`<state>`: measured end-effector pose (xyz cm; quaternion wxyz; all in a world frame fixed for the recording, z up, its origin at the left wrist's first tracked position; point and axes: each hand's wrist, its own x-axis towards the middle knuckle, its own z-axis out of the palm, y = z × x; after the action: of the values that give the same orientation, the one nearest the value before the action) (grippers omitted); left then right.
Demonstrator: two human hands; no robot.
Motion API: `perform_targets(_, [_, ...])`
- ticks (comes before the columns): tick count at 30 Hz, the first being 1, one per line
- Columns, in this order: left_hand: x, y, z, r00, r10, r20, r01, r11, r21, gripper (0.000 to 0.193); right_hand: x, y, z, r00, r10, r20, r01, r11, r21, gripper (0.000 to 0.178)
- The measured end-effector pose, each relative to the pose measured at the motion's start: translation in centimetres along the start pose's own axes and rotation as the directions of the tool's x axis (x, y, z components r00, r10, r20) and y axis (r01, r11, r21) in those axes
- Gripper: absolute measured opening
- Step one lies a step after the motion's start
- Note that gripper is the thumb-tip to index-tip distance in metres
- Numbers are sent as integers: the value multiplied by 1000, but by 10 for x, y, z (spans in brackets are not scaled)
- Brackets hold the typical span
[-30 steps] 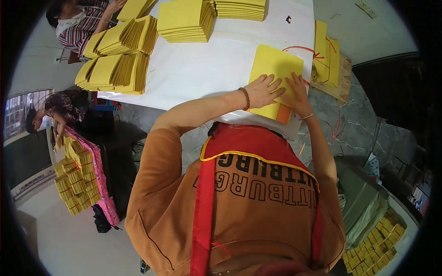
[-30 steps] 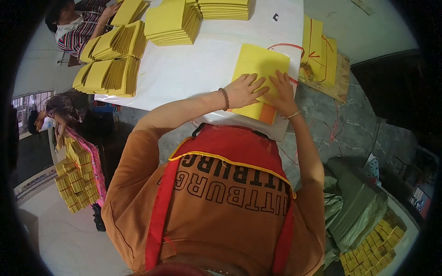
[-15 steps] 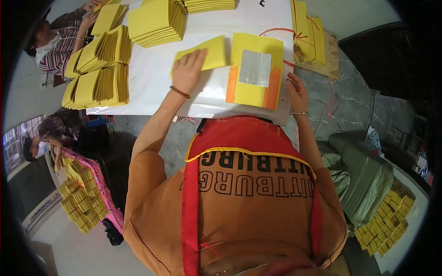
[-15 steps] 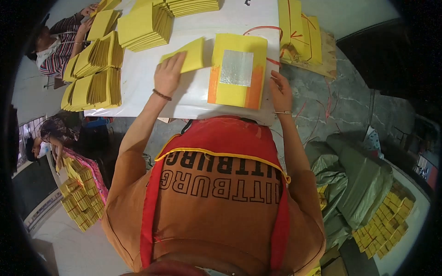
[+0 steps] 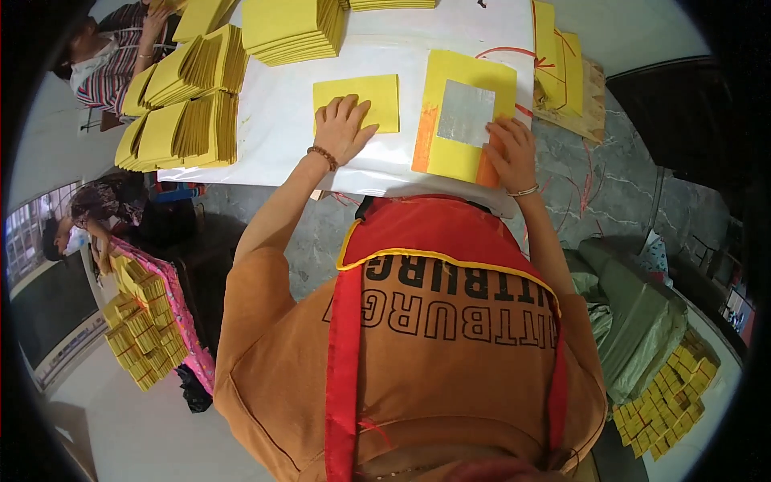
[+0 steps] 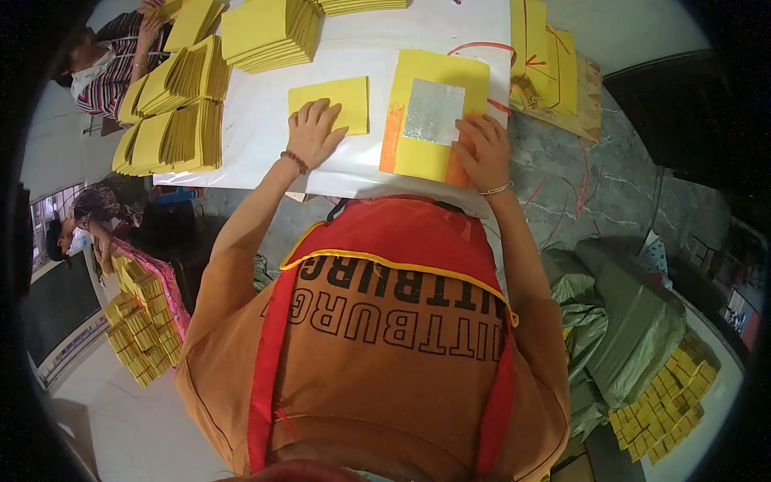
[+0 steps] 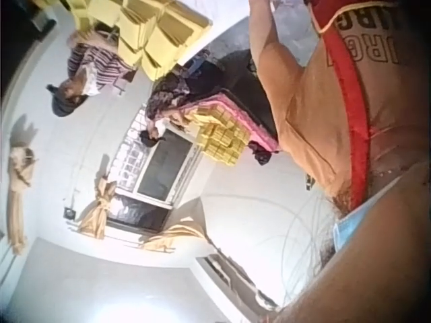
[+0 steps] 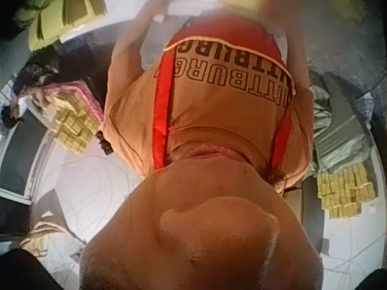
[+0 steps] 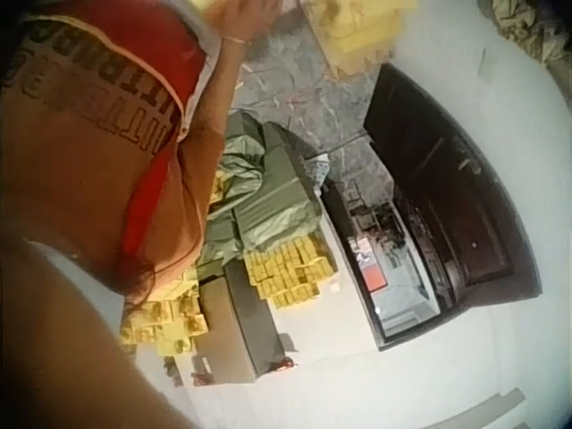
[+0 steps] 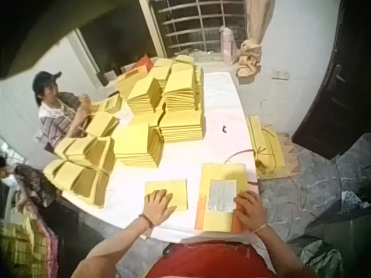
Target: Folding yellow paper sheets with a silver foil center.
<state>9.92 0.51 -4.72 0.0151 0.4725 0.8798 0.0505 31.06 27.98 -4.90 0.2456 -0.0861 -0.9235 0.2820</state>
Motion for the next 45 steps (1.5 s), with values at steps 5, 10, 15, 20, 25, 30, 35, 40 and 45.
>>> perform_targets(5, [-4, -7, 14, 981, 73, -178, -71, 997, 20, 51, -5, 1, 2, 999, -37, -16, 36, 999, -28, 31])
perform_targets(10, [3, 2, -9, 990, 98, -105, -94, 995, 47, 45, -6, -6, -4, 998, -63, 1, 63, 990, -123, 31])
perform_targets(15, [17, 44, -18, 934, 162, -320, -214, 968, -135, 36, -15, 2, -1, 992, -41, 115, 53, 994, -95, 30])
perform_targets(20, [15, 99, -31, 841, 490, -229, -533, 823, -195, 44, -13, 11, 2, 992, -60, 115, 55, 997, 45, 30])
perform_targets(25, [23, 99, -26, 787, 607, -107, -608, 736, -298, 36, -14, 17, 3, 993, 6, 117, -29, 980, 198, 22])
perform_targets(30, [33, 93, -23, 851, 506, -140, -484, 651, -585, 16, -14, 21, 6, 982, 146, 119, -185, 861, 474, 22])
perform_targets(35, [39, 91, -23, 900, 431, -56, -353, 649, -674, 16, -14, 23, 7, 983, 150, 105, -182, 857, 482, 27])
perform_targets(40, [43, 91, -23, 943, 318, 101, -121, 607, -785, 17, -14, 23, 7, 979, 172, 113, -206, 846, 492, 28])
perform_targets(45, [45, 87, -11, 943, 261, 206, 42, 519, -853, 16, -13, 24, 8, 976, 176, 127, -216, 839, 500, 28])
